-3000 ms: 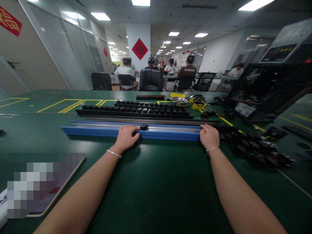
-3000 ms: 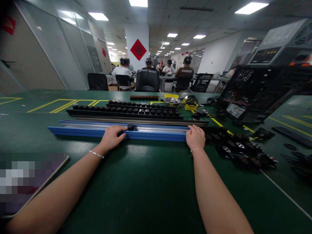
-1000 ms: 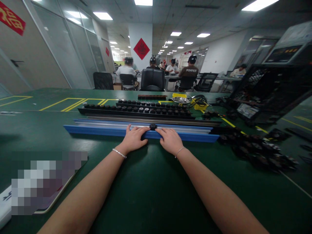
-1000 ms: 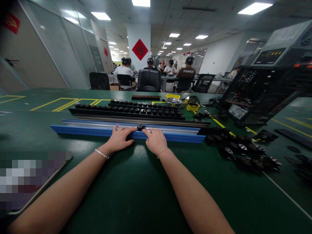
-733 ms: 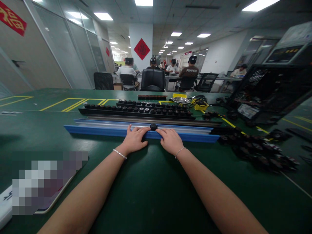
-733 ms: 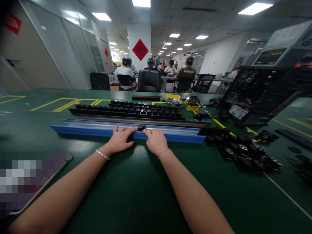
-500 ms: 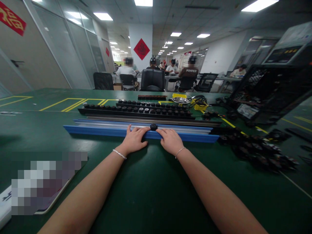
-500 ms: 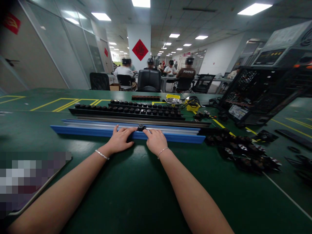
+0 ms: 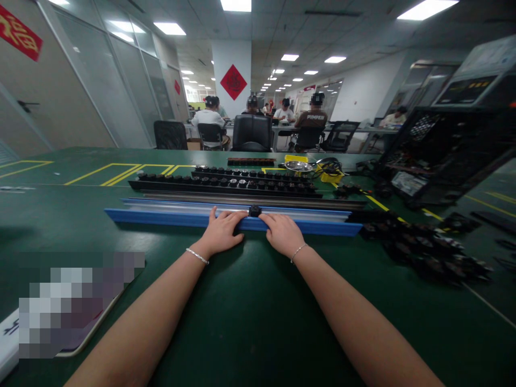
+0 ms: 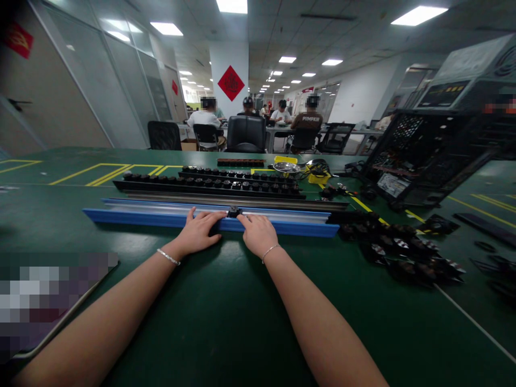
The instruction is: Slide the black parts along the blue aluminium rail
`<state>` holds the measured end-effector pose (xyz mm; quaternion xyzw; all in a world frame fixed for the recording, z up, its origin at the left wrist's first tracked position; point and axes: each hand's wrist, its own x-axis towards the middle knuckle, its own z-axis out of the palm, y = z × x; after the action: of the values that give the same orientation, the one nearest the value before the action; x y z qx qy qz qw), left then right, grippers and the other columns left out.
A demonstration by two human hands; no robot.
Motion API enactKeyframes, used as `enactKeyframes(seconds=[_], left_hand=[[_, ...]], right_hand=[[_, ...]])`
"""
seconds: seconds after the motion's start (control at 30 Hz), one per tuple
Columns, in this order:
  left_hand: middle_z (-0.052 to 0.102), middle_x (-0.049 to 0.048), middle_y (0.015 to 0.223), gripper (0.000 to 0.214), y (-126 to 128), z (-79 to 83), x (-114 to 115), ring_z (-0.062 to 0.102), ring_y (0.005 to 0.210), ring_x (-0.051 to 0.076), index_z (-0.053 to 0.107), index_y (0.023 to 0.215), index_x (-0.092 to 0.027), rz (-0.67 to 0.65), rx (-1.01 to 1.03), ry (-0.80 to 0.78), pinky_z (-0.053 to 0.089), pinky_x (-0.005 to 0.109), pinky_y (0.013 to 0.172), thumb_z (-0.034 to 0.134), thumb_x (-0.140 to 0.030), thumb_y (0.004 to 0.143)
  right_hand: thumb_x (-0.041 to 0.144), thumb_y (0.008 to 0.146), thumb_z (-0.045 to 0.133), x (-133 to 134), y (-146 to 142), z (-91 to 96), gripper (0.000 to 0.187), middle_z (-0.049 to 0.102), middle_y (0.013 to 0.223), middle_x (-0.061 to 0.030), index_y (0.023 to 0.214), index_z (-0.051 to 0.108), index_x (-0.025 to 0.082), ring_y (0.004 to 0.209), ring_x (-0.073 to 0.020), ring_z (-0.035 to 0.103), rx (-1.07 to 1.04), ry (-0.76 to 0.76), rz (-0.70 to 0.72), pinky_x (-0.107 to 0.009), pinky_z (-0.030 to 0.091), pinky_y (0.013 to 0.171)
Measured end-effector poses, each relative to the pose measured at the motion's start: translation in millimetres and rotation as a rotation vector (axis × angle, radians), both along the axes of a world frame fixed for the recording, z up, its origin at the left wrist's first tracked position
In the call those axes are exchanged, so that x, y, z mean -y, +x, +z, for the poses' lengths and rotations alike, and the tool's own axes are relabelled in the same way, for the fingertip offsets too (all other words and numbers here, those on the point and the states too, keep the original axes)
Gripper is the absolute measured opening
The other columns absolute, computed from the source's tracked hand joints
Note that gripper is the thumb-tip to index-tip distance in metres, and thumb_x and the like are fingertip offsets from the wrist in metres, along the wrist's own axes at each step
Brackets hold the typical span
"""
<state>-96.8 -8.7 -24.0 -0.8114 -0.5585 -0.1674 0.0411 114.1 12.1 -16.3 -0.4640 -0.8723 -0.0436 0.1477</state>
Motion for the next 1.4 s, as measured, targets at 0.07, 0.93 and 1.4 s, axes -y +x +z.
enactKeyframes(seconds=[0.07, 0.93, 1.4], left_hand=[[0.052, 0.0006, 0.135, 0.059, 0, 0.0, 0, 0.044, 0.121, 0.028, 0.04, 0.132, -0.035, 0.007, 0.001, -0.005, 0.0, 0.06, 0.108, 0.055, -0.037, 0.075], [0.051, 0.0008, 0.136, 0.059, -2, -1.9, -1, 0.044, 0.122, 0.028, 0.039, 0.132, -0.033, -0.013, -0.011, 0.014, -0.002, 0.06, 0.109, 0.054, -0.037, 0.075], [0.05, 0.0001, 0.136, 0.058, -2, -3.1, -1, 0.044, 0.121, 0.027, 0.039, 0.131, -0.033, -0.02, 0.0, 0.023, -0.003, 0.06, 0.108, 0.054, -0.036, 0.076]], right_hand=[[0.017, 0.083, 0.042, 0, 1, 0.3, 0.047, 0.058, 0.124, -0.0076, 0.129, 0.049, 0.023, 0.112, -0.0204, 0.051, 0.007, 0.003, -0.011, -0.034, 0.034, 0.097], [0.016, 0.082, 0.044, -3, 8, -2.0, 0.045, 0.06, 0.119, -0.0065, 0.126, 0.052, 0.022, 0.108, -0.0203, 0.052, -0.002, 0.034, -0.005, -0.032, 0.035, 0.097], [0.017, 0.082, 0.044, -3, 14, -6.2, 0.044, 0.06, 0.121, -0.0073, 0.125, 0.053, 0.022, 0.11, -0.0209, 0.051, -0.017, 0.055, -0.016, -0.034, 0.034, 0.096]])
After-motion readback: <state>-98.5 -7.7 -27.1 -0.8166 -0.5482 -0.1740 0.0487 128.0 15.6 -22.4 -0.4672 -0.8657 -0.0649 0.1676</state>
